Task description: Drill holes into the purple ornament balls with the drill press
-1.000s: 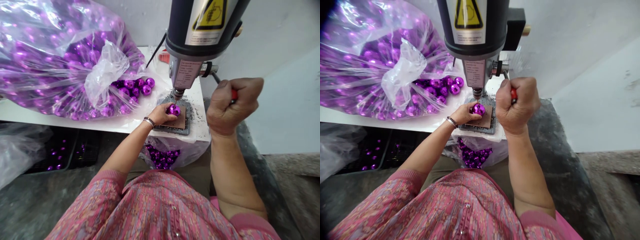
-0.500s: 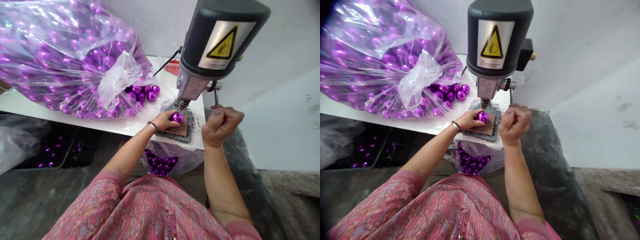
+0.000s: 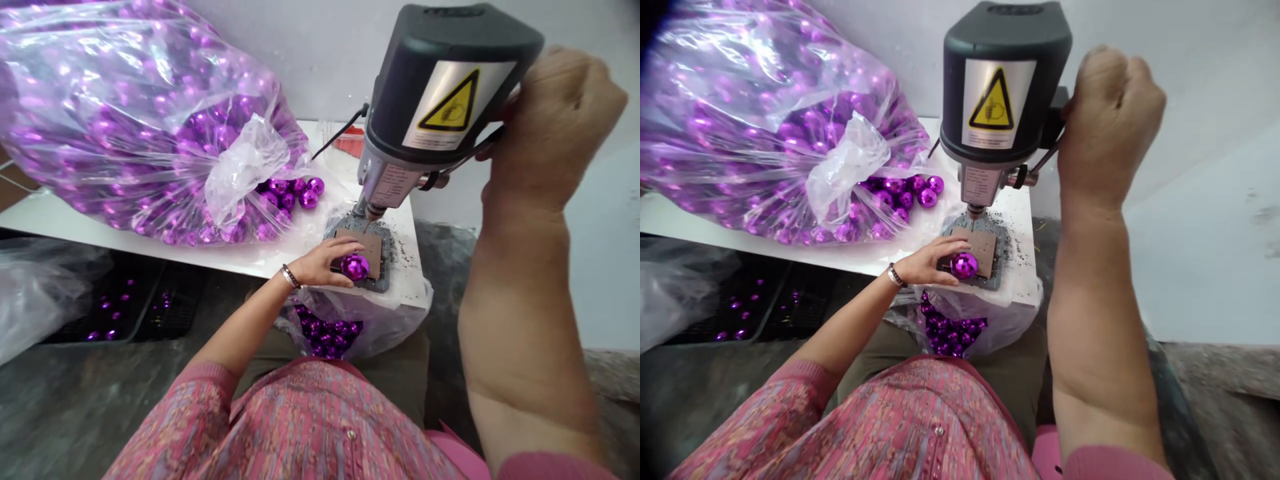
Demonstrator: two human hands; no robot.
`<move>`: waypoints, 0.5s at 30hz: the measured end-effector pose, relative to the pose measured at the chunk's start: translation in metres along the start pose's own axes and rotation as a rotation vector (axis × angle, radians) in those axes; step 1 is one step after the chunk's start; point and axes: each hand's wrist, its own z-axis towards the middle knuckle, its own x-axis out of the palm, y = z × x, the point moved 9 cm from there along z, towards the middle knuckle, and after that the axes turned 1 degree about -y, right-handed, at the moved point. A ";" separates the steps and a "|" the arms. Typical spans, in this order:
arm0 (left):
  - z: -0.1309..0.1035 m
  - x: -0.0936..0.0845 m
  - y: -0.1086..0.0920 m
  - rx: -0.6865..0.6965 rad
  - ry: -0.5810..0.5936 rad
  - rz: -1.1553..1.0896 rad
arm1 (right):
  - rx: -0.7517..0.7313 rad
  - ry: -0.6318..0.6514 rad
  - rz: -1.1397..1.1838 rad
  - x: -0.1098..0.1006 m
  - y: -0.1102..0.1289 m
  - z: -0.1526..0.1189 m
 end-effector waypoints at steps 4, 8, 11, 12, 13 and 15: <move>0.006 -0.070 0.043 -0.306 -0.376 0.007 | 0.053 -0.071 0.063 -0.004 0.002 -0.009; 0.027 -0.114 0.091 -0.680 -0.559 0.296 | 0.054 -0.067 0.140 -0.004 0.001 -0.006; 0.045 -0.110 0.113 -0.751 -0.468 0.340 | 0.077 -0.056 0.155 -0.004 -0.001 -0.004; 0.049 -0.107 0.117 -0.750 -0.451 0.336 | 0.083 -0.053 0.156 -0.005 -0.001 -0.005; 0.050 -0.105 0.119 -0.749 -0.445 0.330 | 0.085 -0.049 0.155 -0.005 0.000 -0.005; 0.048 -0.102 0.120 -0.735 -0.454 0.275 | 0.074 -0.039 0.150 -0.004 0.003 -0.007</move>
